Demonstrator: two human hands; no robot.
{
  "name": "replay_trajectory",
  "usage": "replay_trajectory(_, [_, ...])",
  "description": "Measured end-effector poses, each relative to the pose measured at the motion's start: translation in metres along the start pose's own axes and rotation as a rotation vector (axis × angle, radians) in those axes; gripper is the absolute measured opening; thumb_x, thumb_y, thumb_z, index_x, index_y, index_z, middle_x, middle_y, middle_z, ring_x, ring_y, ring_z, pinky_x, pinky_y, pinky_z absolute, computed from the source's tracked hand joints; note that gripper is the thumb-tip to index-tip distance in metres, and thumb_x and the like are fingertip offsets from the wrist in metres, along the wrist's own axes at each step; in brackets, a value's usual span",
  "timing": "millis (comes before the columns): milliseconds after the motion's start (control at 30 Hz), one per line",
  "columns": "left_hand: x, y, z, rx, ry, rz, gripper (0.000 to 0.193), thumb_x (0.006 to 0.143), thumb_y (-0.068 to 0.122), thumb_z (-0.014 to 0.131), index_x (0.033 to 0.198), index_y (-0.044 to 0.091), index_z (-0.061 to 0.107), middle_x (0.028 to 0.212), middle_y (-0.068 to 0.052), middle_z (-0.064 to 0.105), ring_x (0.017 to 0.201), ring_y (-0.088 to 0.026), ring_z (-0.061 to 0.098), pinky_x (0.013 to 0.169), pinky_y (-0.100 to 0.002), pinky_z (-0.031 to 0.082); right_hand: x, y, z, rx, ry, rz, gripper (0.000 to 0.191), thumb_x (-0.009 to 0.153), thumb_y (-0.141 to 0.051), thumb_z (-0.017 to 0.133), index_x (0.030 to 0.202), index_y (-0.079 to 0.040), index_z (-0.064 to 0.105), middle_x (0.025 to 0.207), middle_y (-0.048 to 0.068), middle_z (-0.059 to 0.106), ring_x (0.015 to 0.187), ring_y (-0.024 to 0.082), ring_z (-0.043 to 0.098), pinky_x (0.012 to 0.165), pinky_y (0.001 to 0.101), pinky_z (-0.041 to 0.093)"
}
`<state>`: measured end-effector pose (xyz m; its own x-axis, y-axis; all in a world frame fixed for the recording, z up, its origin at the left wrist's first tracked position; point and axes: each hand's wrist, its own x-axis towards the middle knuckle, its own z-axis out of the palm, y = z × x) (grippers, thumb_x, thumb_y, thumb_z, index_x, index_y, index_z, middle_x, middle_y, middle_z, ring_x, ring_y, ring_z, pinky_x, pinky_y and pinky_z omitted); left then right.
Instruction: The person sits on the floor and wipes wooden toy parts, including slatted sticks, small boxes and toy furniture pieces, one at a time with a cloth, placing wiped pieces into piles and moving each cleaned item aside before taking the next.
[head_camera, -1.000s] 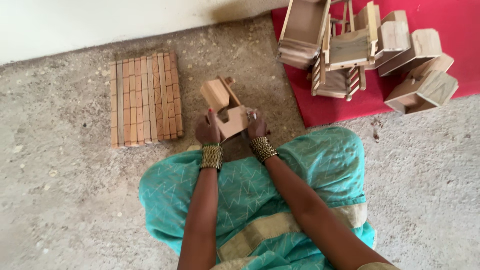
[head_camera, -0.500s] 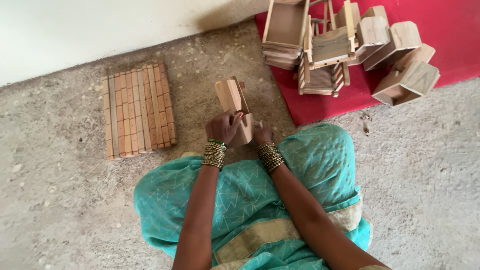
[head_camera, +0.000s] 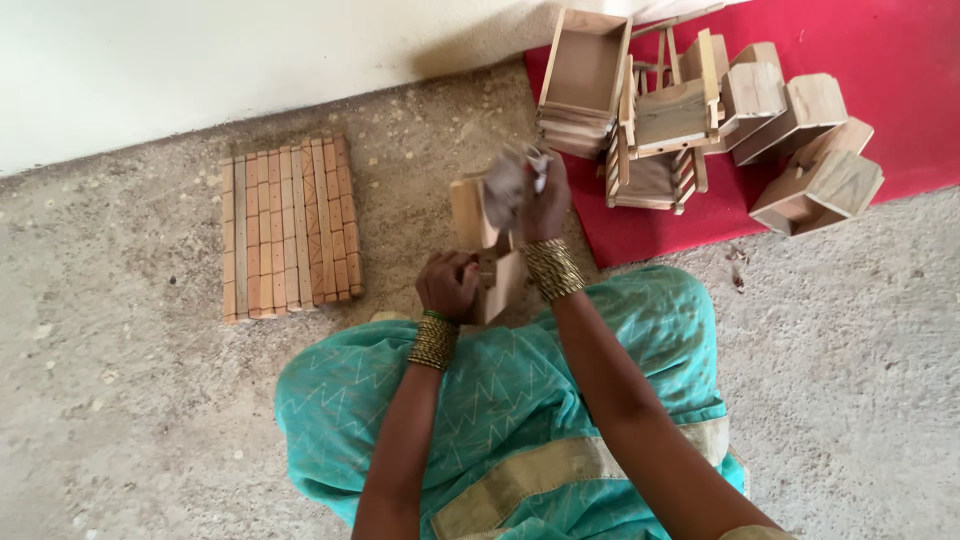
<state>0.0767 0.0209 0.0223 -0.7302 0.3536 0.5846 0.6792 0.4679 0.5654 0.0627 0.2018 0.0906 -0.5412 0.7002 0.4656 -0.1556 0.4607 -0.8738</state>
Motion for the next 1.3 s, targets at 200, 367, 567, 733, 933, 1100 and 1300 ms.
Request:
replay_trajectory(200, [-0.001,0.019,0.007,-0.012,-0.128,0.063,0.022,0.083,0.03,0.067,0.077,0.009,0.067,0.078,-0.012,0.068,0.074,-0.036,0.064,0.07,-0.047,0.053,-0.023,0.003,0.023,-0.201,-0.25,-0.304,0.063,0.095,-0.017,0.077,0.149,-0.01,0.045,0.144,0.021,0.05,0.131,0.042,0.052,0.11,0.0534,0.047])
replay_trajectory(367, [-0.003,0.006,0.003,-0.025,-0.162,0.145,0.022,0.089,0.031,0.064,0.078,0.011,0.066,0.077,-0.011,0.066,0.073,-0.034,0.063,0.077,-0.047,0.055,-0.011,0.008,-0.011,-0.329,-0.687,-0.321,0.089,0.078,-0.033,0.085,0.149,-0.009,0.038,0.142,0.025,0.043,0.129,0.048,0.046,0.107,0.0548,0.041])
replay_trajectory(567, [-0.006,-0.013,-0.012,-0.104,-0.301,0.291,0.019,0.085,0.031,0.062,0.075,0.017,0.07,0.085,-0.009,0.072,0.078,-0.03,0.065,0.071,-0.044,0.054,0.039,0.002,-0.031,-0.529,-1.233,-0.479,0.086,0.082,-0.042,0.083,0.154,-0.017,0.042,0.142,0.015,0.052,0.126,0.035,0.056,0.108,0.0461,0.049])
replay_trajectory(733, [0.015,-0.012,-0.015,-0.01,-0.385,0.38,0.026,0.082,0.036,0.063,0.087,0.011,0.068,0.103,-0.012,0.068,0.098,-0.032,0.058,0.092,-0.047,0.047,0.052,0.014,-0.046,-0.63,-1.334,-0.59,0.103,0.049,-0.041,0.102,0.136,-0.015,0.054,0.131,0.014,0.063,0.119,0.036,0.055,0.104,0.0497,0.044])
replay_trajectory(933, [0.026,-0.005,-0.031,0.058,-0.306,0.244,0.036,0.082,0.034,0.062,0.112,0.015,0.066,0.132,-0.008,0.06,0.125,-0.033,0.057,0.11,-0.051,0.041,0.034,0.034,-0.08,-0.376,-1.271,-0.3,0.099,0.055,-0.039,0.098,0.134,-0.001,0.052,0.12,0.024,0.064,0.106,0.04,0.065,0.089,0.0488,0.053])
replay_trajectory(1100, [0.018,-0.014,-0.038,0.007,-0.341,-0.146,0.06,0.088,0.046,0.059,0.138,0.013,0.059,0.143,-0.012,0.058,0.118,-0.039,0.059,0.096,-0.051,0.048,0.006,0.032,-0.084,-0.394,-1.178,-0.257,0.071,0.059,-0.038,0.093,0.115,-0.005,0.064,0.107,0.019,0.07,0.099,0.037,0.07,0.085,0.0469,0.056])
replay_trajectory(1300, [0.022,-0.042,-0.032,-0.153,-0.029,-0.677,0.075,0.094,0.062,0.068,0.146,0.009,0.058,0.138,-0.017,0.068,0.123,-0.031,0.069,0.101,-0.044,0.056,-0.03,0.009,-0.058,-0.426,-0.876,-0.341,0.073,0.061,-0.034,0.095,0.117,-0.002,0.06,0.108,0.02,0.067,0.095,0.04,0.067,0.081,0.0492,0.055])
